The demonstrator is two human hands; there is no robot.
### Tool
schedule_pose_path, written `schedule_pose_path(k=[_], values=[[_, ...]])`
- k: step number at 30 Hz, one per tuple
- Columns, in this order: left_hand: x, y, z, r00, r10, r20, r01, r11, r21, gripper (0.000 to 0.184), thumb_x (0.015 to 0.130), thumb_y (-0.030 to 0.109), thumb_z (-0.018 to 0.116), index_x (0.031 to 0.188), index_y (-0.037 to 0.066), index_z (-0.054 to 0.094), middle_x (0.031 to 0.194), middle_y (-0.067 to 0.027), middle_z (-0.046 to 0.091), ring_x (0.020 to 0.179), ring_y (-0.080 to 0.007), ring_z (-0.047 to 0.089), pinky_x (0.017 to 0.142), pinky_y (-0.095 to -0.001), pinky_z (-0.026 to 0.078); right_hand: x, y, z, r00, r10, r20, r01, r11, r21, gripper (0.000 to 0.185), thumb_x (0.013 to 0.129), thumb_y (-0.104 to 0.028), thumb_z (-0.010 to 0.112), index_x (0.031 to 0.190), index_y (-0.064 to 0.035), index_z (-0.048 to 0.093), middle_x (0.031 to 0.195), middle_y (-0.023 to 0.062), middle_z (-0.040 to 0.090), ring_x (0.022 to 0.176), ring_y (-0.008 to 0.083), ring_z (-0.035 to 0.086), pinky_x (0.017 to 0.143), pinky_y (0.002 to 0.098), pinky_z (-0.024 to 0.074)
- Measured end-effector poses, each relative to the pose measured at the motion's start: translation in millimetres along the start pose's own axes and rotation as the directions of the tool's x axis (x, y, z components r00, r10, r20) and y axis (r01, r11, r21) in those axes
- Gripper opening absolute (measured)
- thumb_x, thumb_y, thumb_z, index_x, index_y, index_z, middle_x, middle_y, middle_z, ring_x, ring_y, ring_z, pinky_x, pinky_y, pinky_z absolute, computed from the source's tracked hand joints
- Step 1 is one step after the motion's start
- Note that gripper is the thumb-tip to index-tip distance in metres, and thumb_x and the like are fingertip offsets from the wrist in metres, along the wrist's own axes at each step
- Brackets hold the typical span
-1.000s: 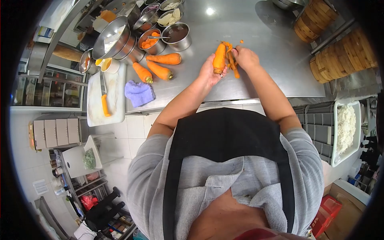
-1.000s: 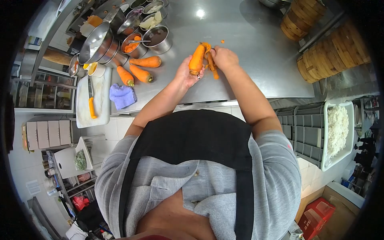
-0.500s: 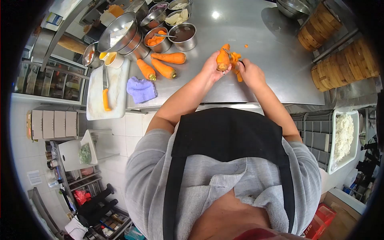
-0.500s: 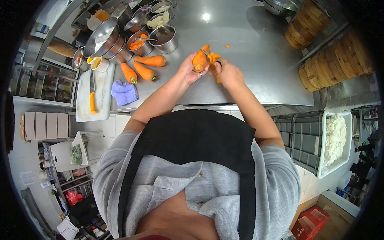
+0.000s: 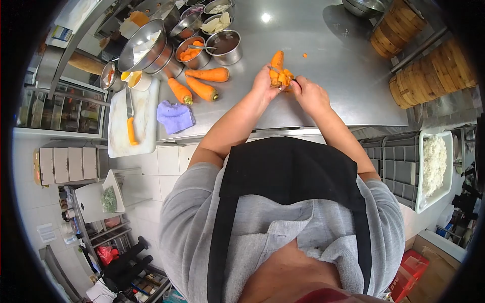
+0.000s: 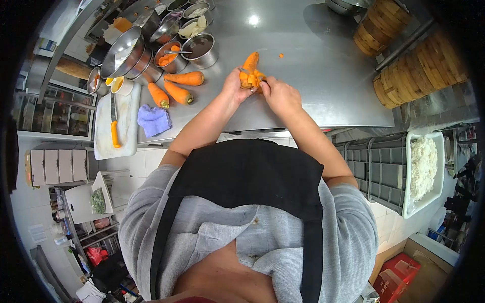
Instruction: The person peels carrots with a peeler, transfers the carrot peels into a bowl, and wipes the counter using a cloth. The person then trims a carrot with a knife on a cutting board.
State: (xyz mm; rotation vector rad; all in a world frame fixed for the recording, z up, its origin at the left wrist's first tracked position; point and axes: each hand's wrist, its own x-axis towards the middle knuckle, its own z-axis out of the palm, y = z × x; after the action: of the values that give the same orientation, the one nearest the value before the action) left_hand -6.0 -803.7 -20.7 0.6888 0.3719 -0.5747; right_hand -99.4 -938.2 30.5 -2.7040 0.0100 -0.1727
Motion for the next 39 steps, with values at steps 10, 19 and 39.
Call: schedule_pose_path(k=[10, 19, 39], values=[[-5, -5, -28, 1.000, -0.004, 0.005, 0.004, 0.999, 0.039, 0.042, 0.098, 0.040, 0.038, 0.117, 0.004, 0.049, 0.098, -0.0159, 0.056, 0.080, -0.0255, 0.055, 0.064, -0.0345, 0.051, 95, 28, 38, 0.984, 0.145, 0.101, -0.133, 0.984, -0.116, 0.036, 0.095, -0.039, 0.043, 0.111, -0.0131, 0.061, 0.102, 0.0137, 0.067, 0.098, 0.0326, 0.063, 0.081, 0.0452, 0.0496], [-26, 7, -35, 0.991, -0.134, 0.003, 0.134, 0.991, 0.005, 0.046, 0.098, 0.043, 0.038, 0.118, 0.003, 0.049, 0.104, -0.0160, 0.056, 0.085, -0.0270, 0.057, 0.067, -0.0362, 0.052, 91, 27, 33, 0.980, 0.170, 0.108, -0.158, 0.981, -0.111, 0.036, 0.095, -0.040, 0.043, 0.109, -0.0113, 0.060, 0.101, 0.0143, 0.067, 0.095, 0.0338, 0.063, 0.079, 0.0453, 0.0492], [-3, 4, 7, 0.991, 0.003, -0.134, -0.011, 0.998, -0.063, 0.034, 0.098, 0.034, 0.037, 0.116, 0.010, 0.053, 0.108, -0.0090, 0.059, 0.093, -0.0247, 0.057, 0.074, -0.0392, 0.050, -2, 4, 8, 1.000, 0.003, -0.003, -0.003, 0.999, 0.035, 0.031, 0.094, -0.039, 0.047, 0.097, -0.0098, 0.058, 0.088, 0.0136, 0.065, 0.084, 0.0359, 0.062, 0.070, 0.0466, 0.0489]])
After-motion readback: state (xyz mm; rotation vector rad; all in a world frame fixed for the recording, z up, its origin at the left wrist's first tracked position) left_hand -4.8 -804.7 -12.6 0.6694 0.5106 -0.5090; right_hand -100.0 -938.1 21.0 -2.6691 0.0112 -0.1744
